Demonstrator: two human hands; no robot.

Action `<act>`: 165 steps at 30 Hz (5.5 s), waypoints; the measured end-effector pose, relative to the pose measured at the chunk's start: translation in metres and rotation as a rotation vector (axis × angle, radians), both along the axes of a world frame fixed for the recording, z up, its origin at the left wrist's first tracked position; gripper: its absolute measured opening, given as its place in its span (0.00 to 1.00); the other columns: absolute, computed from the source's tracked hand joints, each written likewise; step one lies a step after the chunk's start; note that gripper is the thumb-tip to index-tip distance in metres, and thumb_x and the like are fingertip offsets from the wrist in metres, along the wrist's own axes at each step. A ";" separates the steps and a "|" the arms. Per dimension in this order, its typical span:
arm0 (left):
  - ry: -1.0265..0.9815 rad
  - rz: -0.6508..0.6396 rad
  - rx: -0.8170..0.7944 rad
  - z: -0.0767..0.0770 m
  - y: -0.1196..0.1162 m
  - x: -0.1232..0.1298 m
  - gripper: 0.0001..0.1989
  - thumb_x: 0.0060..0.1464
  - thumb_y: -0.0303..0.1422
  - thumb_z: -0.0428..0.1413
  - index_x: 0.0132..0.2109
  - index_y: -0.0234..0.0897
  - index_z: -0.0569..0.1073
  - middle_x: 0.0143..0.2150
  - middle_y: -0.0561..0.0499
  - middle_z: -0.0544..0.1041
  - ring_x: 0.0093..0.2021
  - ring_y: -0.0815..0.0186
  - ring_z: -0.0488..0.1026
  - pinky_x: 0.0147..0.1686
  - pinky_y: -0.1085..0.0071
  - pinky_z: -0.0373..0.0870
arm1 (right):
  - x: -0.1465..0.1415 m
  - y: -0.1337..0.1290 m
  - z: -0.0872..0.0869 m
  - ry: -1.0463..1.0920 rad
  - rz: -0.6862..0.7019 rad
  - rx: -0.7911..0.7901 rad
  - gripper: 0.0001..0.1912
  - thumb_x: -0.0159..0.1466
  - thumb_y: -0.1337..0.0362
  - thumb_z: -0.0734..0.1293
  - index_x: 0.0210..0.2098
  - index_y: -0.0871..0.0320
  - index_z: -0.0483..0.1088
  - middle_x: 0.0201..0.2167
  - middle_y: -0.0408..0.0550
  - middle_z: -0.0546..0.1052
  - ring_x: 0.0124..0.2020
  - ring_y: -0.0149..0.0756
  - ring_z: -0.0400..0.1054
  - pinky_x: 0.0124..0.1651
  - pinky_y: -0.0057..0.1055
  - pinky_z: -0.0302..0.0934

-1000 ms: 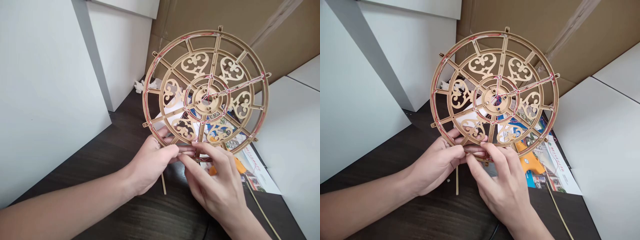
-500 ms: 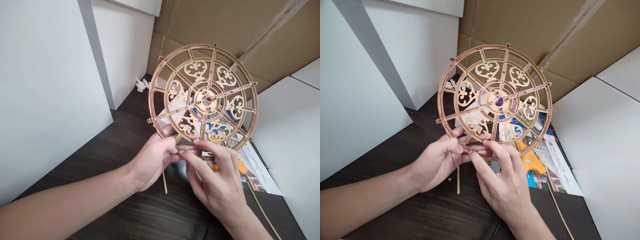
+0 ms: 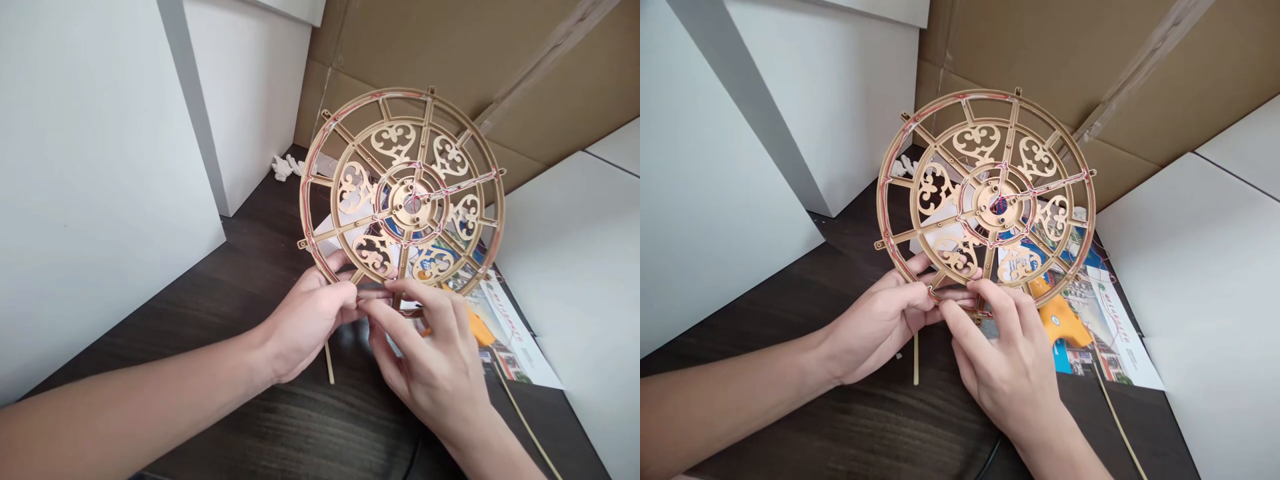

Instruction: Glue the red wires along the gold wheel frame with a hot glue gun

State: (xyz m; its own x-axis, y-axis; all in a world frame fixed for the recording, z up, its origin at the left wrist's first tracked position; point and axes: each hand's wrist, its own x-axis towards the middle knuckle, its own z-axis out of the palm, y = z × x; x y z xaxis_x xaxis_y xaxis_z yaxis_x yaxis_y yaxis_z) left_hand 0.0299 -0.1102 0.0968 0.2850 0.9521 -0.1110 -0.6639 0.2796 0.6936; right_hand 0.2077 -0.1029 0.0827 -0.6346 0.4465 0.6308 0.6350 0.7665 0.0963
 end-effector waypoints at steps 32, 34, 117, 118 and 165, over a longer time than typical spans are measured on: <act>-0.112 -0.089 0.001 -0.006 0.011 -0.010 0.21 0.55 0.35 0.52 0.53 0.35 0.76 0.50 0.42 0.79 0.50 0.56 0.77 0.56 0.56 0.71 | 0.002 -0.003 0.005 0.061 0.057 -0.008 0.20 0.59 0.78 0.72 0.50 0.61 0.74 0.51 0.56 0.71 0.47 0.42 0.66 0.49 0.40 0.64; -0.068 -0.082 0.020 -0.006 0.010 -0.009 0.18 0.58 0.36 0.54 0.53 0.35 0.77 0.51 0.42 0.78 0.51 0.57 0.77 0.55 0.58 0.72 | 0.003 -0.003 0.005 0.055 0.077 0.001 0.21 0.58 0.78 0.72 0.51 0.62 0.74 0.52 0.57 0.71 0.48 0.43 0.66 0.50 0.41 0.64; -0.074 0.138 0.048 0.001 0.015 -0.017 0.09 0.51 0.24 0.59 0.41 0.33 0.69 0.43 0.45 0.79 0.49 0.60 0.78 0.54 0.60 0.74 | -0.009 -0.004 0.002 -0.065 0.191 -0.085 0.23 0.66 0.80 0.62 0.59 0.64 0.69 0.51 0.50 0.75 0.52 0.42 0.67 0.61 0.59 0.61; -0.074 0.143 0.047 0.002 0.015 -0.016 0.09 0.52 0.24 0.59 0.40 0.33 0.69 0.43 0.45 0.78 0.49 0.60 0.77 0.54 0.60 0.74 | -0.010 -0.004 0.002 -0.056 0.190 -0.095 0.24 0.65 0.81 0.62 0.59 0.63 0.69 0.51 0.50 0.75 0.52 0.42 0.67 0.61 0.59 0.61; -0.099 0.059 -0.022 -0.002 0.008 -0.010 0.18 0.58 0.43 0.62 0.49 0.35 0.78 0.52 0.43 0.78 0.52 0.59 0.77 0.55 0.62 0.74 | -0.021 -0.015 -0.002 -0.058 0.116 -0.188 0.21 0.68 0.75 0.62 0.60 0.61 0.67 0.42 0.47 0.76 0.41 0.36 0.63 0.59 0.54 0.53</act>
State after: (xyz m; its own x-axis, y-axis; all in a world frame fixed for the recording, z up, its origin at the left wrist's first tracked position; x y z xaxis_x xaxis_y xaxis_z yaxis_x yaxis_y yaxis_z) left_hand 0.0199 -0.1017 0.0949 0.2390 0.9652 -0.1058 -0.7445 0.2521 0.6182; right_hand 0.1865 -0.1181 0.0808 -0.7216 0.4745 0.5042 0.5389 0.8421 -0.0213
